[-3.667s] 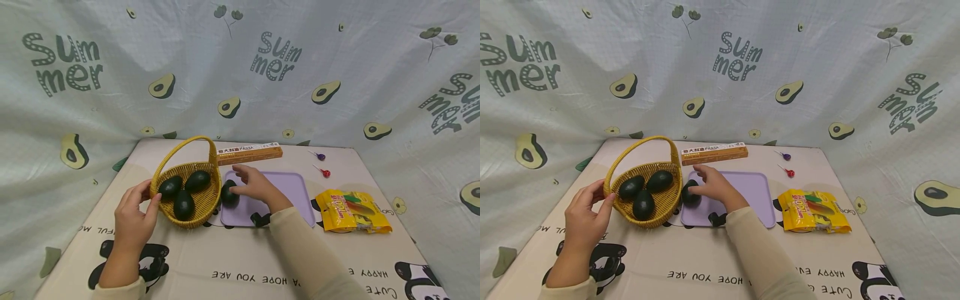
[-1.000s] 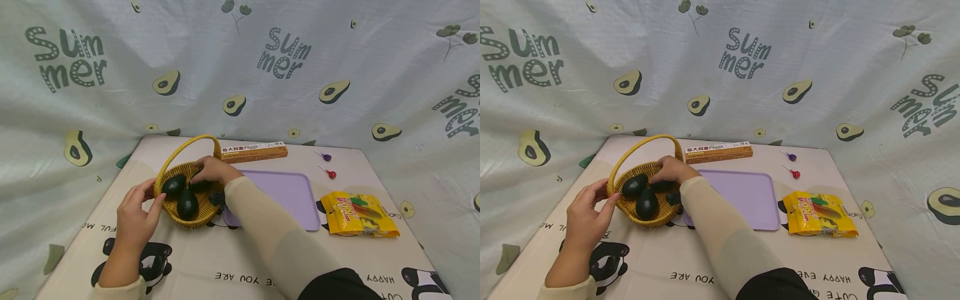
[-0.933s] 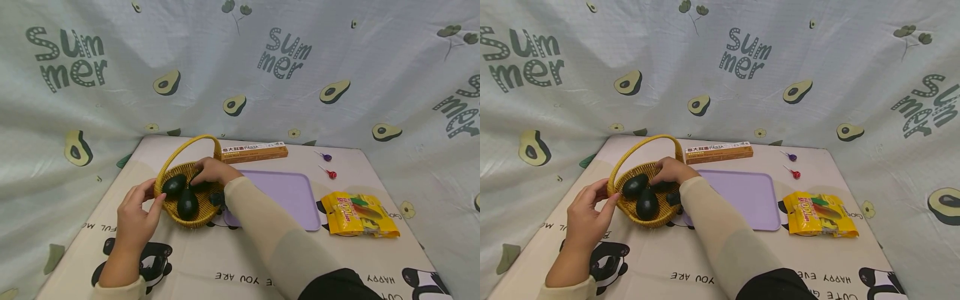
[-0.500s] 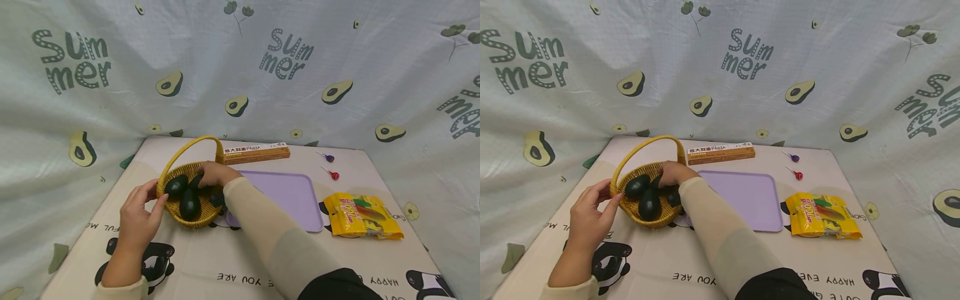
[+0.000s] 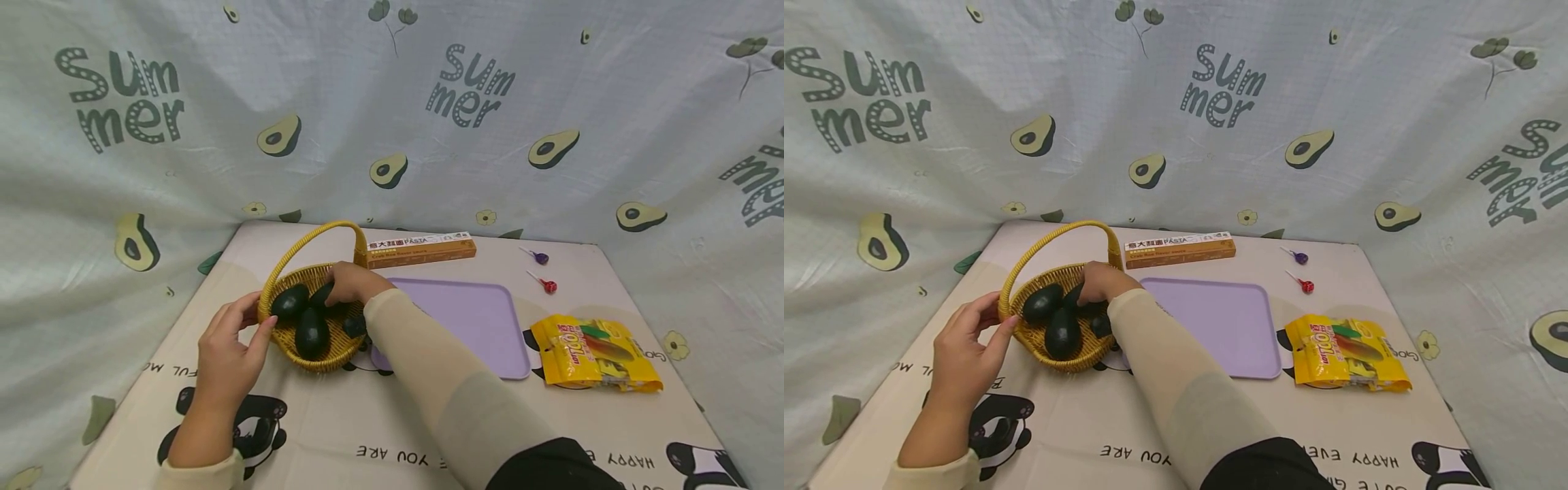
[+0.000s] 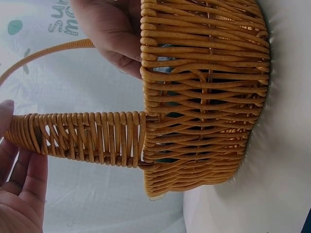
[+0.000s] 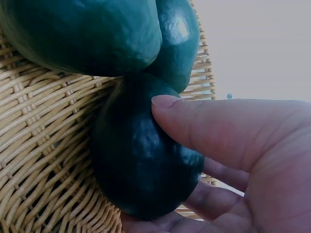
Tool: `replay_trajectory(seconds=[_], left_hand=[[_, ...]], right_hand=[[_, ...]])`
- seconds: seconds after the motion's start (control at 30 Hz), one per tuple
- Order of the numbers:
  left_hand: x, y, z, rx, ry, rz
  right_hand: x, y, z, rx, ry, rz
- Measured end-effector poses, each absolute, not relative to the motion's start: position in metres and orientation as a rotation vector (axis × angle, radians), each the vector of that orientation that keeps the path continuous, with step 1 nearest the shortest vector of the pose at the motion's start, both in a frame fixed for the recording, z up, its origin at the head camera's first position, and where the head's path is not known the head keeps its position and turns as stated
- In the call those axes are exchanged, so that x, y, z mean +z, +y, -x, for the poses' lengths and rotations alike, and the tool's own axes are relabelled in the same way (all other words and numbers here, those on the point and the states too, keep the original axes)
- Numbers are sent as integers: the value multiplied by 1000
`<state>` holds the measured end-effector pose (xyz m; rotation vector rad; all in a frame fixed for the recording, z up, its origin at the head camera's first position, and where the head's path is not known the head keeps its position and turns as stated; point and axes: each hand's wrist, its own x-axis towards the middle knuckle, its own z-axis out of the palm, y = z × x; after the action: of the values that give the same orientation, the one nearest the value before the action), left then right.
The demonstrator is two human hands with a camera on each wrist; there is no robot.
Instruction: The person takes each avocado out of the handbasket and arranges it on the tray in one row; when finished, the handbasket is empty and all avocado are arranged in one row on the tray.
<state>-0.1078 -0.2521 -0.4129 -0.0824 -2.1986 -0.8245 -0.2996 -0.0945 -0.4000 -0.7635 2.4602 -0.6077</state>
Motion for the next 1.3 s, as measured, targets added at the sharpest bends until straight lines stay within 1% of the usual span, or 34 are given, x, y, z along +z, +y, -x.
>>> replay_trajectory(seconds=[0.33, 0.6, 0.97, 1.3], left_hand=[[-414, -252, 107, -818, -2200, 80], [-414, -252, 108, -814, -2187, 99], [-413, -252, 109, -818, -2171, 110], [-412, -252, 110, -823, -2145, 130]], right_hand=[[-399, -92, 302, -706, 2467, 777], [-394, -89, 297, -783, 2481, 788], [-386, -80, 294, -844, 2439, 987], [-382, -72, 295, -866, 2416, 1085]])
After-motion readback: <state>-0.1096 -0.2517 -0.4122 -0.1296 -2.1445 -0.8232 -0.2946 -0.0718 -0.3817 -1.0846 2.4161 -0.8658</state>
